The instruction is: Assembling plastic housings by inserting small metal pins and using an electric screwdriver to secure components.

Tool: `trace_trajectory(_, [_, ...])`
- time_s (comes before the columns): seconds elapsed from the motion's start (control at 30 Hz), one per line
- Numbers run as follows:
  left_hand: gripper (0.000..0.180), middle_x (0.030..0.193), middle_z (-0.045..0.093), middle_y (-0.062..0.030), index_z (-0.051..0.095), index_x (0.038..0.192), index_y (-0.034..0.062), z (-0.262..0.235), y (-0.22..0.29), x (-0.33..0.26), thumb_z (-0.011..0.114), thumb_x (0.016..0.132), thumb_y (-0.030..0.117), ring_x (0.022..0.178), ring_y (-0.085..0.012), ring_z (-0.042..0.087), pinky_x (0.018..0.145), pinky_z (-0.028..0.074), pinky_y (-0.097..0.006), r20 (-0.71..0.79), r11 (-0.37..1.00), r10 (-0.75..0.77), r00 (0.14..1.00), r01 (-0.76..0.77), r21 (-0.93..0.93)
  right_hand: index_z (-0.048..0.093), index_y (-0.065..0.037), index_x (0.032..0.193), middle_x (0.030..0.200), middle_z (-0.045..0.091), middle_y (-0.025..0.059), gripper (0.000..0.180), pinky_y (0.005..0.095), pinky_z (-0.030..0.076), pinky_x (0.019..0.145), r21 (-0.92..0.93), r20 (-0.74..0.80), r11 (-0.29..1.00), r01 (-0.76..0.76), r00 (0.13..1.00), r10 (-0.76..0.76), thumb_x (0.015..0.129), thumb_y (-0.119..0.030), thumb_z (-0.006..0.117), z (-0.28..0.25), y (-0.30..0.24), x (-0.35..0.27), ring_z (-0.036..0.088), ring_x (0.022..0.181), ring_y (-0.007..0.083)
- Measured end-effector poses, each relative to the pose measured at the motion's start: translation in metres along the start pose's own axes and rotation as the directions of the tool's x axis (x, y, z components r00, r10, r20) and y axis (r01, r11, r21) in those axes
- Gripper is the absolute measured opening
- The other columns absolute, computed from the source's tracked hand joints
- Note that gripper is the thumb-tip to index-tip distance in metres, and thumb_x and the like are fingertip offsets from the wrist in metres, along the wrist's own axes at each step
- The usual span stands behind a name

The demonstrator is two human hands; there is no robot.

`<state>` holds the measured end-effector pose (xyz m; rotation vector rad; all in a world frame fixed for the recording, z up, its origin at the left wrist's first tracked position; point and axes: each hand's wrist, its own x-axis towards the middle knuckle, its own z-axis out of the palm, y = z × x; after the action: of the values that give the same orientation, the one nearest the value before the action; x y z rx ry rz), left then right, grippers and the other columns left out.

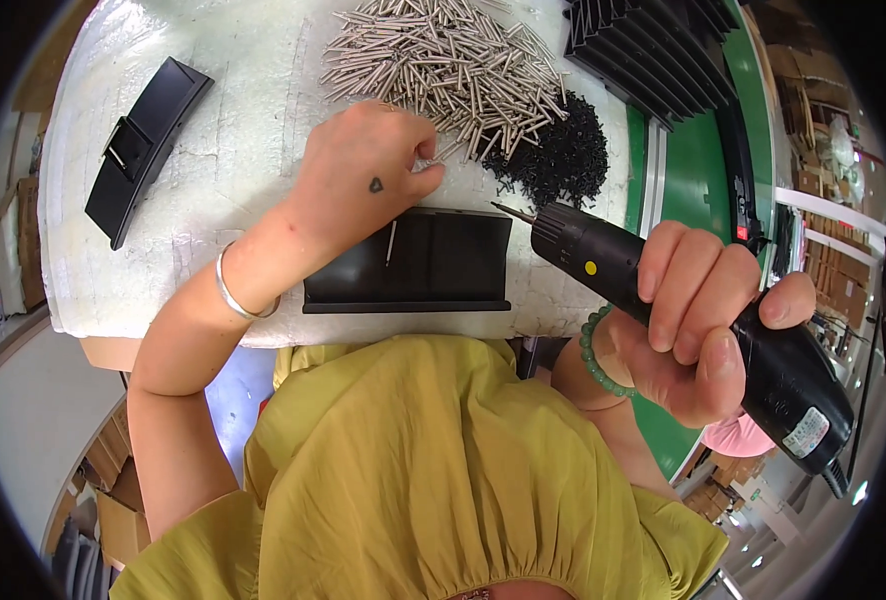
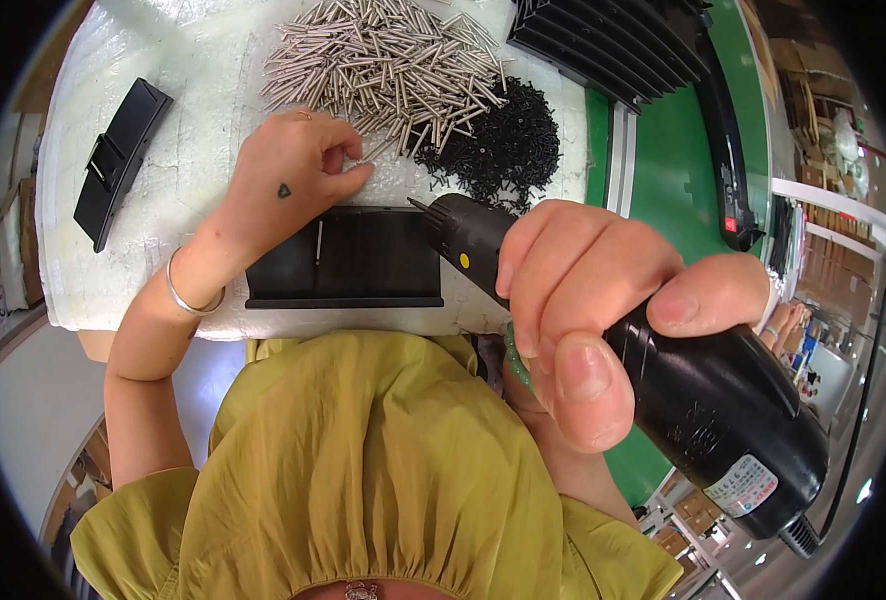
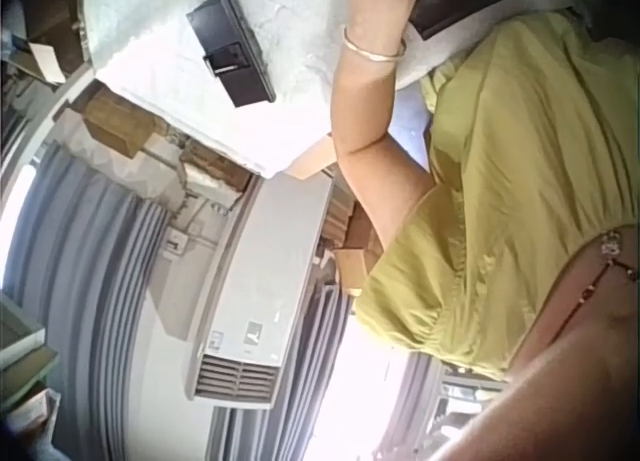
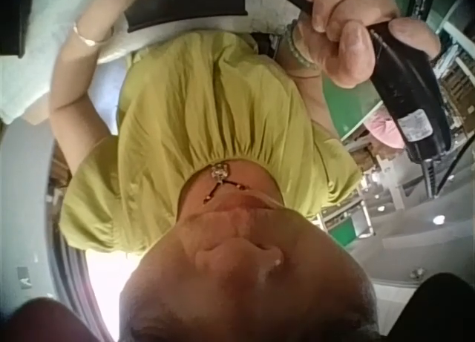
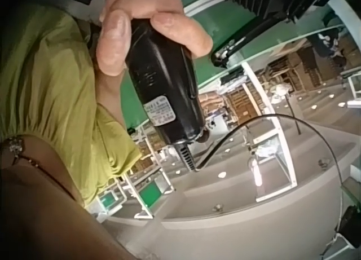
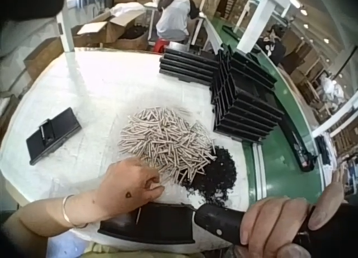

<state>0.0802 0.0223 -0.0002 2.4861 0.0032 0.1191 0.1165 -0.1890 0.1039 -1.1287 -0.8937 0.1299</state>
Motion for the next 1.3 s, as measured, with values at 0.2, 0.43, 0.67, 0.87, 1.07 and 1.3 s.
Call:
trace_trajectory(0.2, [0.011,0.076,0.064,-0.0122,0.062,0.072,0.0028,0.006,0.004,0.005,0.065,0.077,0.012,0.08,-0.0337,0.062,0.066,0.051,-0.044,-0.045,0.996,0.09,0.995,-0.09,0.004,0.043,-0.013,0.104,0.061,0.044,-0.0044,0.029,0.0284,0.038,0.062,-0.006,0.017,1.0,-0.016,1.0,0.016,0.078,-0.007,0.054,0.003,0.002,0.003,0.043,0.052,0.0083])
trace_trajectory(0.43, [0.009,0.077,0.062,-0.0126,0.06,0.074,0.0014,0.002,0.008,0.004,0.063,0.077,0.009,0.08,-0.0348,0.062,0.066,0.051,-0.045,-0.009,0.999,0.047,0.999,-0.047,0.017,0.043,-0.013,0.105,0.061,0.044,-0.0042,0.029,0.0287,0.038,0.062,0.001,0.0,1.0,-0.004,1.0,0.004,0.078,-0.007,0.053,0.005,0.004,0.001,0.043,0.052,0.0083])
trace_trajectory(0.67, [0.004,0.074,0.062,-0.01,0.063,0.079,0.0037,-0.026,0.008,-0.02,0.064,0.075,0.003,0.076,-0.0302,0.061,0.063,0.05,-0.04,-0.079,0.981,0.042,0.996,-0.056,-0.186,0.042,-0.013,0.106,0.061,0.044,-0.0039,0.03,0.0285,0.038,0.061,0.027,-0.011,1.0,0.004,1.0,-0.004,0.078,-0.008,0.053,0.004,0.006,-0.001,0.042,0.051,0.0082])
trace_trajectory(0.87, [0.018,0.08,0.065,-0.0048,0.068,0.085,0.007,-0.025,0.013,-0.059,0.071,0.069,0.001,0.076,-0.0245,0.059,0.062,0.05,-0.034,-0.166,0.965,0.107,0.98,-0.143,-0.221,0.043,-0.014,0.106,0.062,0.048,-0.0048,0.032,0.0256,0.04,0.06,0.022,0.146,0.998,-0.059,0.988,0.055,0.077,-0.007,0.056,0.009,0.006,0.004,0.046,0.052,0.0075])
trace_trajectory(1.07, [0.017,0.083,0.063,-0.0016,0.067,0.083,0.008,-0.013,0.01,-0.063,0.072,0.068,0.002,0.075,-0.0226,0.057,0.061,0.05,-0.033,-0.247,0.967,0.128,0.961,-0.176,-0.185,0.041,-0.014,0.11,0.064,0.051,-0.0043,0.036,0.0251,0.041,0.056,0.05,0.168,0.997,-0.053,0.985,0.044,0.078,-0.007,0.057,0.018,0.019,0.001,0.048,0.05,0.0077])
trace_trajectory(1.3, [0.013,0.079,0.059,-0.0008,0.066,0.079,0.0087,-0.012,0.011,-0.066,0.072,0.068,0.004,0.074,-0.0216,0.056,0.06,0.05,-0.033,-0.227,0.975,0.101,0.969,-0.142,-0.17,0.039,-0.014,0.109,0.065,0.051,-0.0028,0.036,0.0258,0.041,0.057,0.028,0.202,0.998,-0.064,0.978,0.058,0.079,-0.007,0.056,0.018,0.02,0.001,0.048,0.051,0.0083])
